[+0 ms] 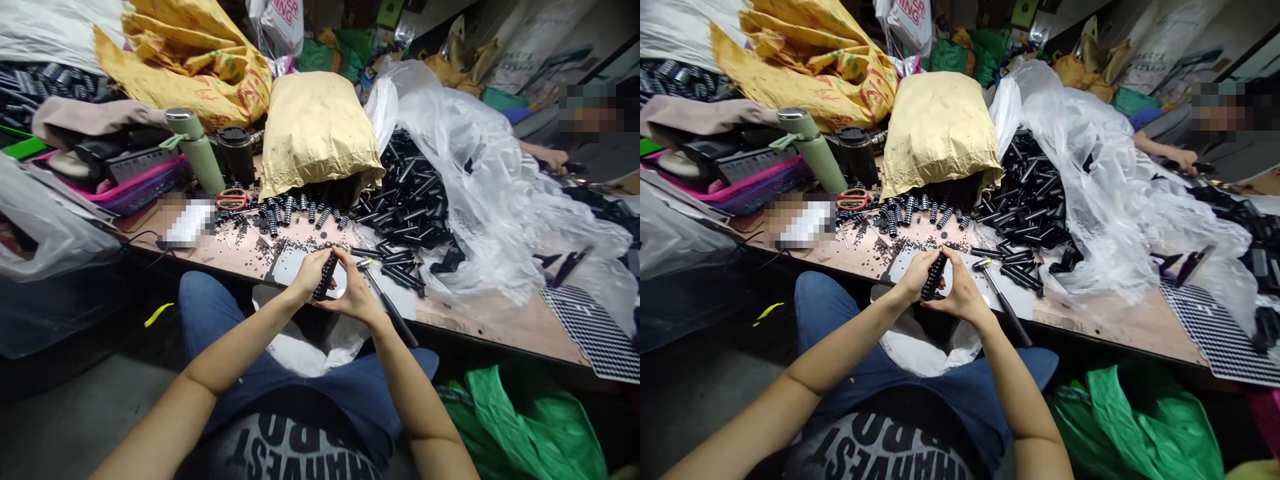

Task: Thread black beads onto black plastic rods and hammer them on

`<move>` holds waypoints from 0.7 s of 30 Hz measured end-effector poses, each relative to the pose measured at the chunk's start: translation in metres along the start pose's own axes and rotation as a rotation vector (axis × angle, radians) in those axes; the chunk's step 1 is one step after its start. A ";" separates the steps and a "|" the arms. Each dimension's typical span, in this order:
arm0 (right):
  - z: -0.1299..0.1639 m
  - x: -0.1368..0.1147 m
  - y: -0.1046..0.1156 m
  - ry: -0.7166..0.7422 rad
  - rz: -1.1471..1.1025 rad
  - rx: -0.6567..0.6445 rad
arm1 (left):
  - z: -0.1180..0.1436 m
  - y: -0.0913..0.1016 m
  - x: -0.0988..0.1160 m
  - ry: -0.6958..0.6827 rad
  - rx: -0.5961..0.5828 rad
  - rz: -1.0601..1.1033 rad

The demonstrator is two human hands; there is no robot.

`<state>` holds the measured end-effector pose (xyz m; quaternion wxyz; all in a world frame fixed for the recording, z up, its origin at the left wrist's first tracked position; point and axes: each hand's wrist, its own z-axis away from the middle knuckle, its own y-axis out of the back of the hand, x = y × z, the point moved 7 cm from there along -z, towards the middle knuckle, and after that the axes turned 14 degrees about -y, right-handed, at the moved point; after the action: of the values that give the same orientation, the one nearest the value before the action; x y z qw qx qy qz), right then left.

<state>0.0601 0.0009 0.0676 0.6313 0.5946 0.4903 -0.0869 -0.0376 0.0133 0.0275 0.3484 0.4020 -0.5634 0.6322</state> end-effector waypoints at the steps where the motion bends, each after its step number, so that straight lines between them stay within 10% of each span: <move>1: 0.000 0.001 -0.001 -0.017 -0.006 0.000 | 0.000 0.000 0.000 0.005 -0.003 -0.014; 21: 0.002 0.023 -0.011 -0.149 0.044 0.112 | -0.008 -0.002 -0.024 0.055 -0.088 -0.218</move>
<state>0.0650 0.0068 0.0429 0.6338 0.6314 0.4229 -0.1442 -0.0261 0.0213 0.0060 0.4477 0.4279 -0.5338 0.5758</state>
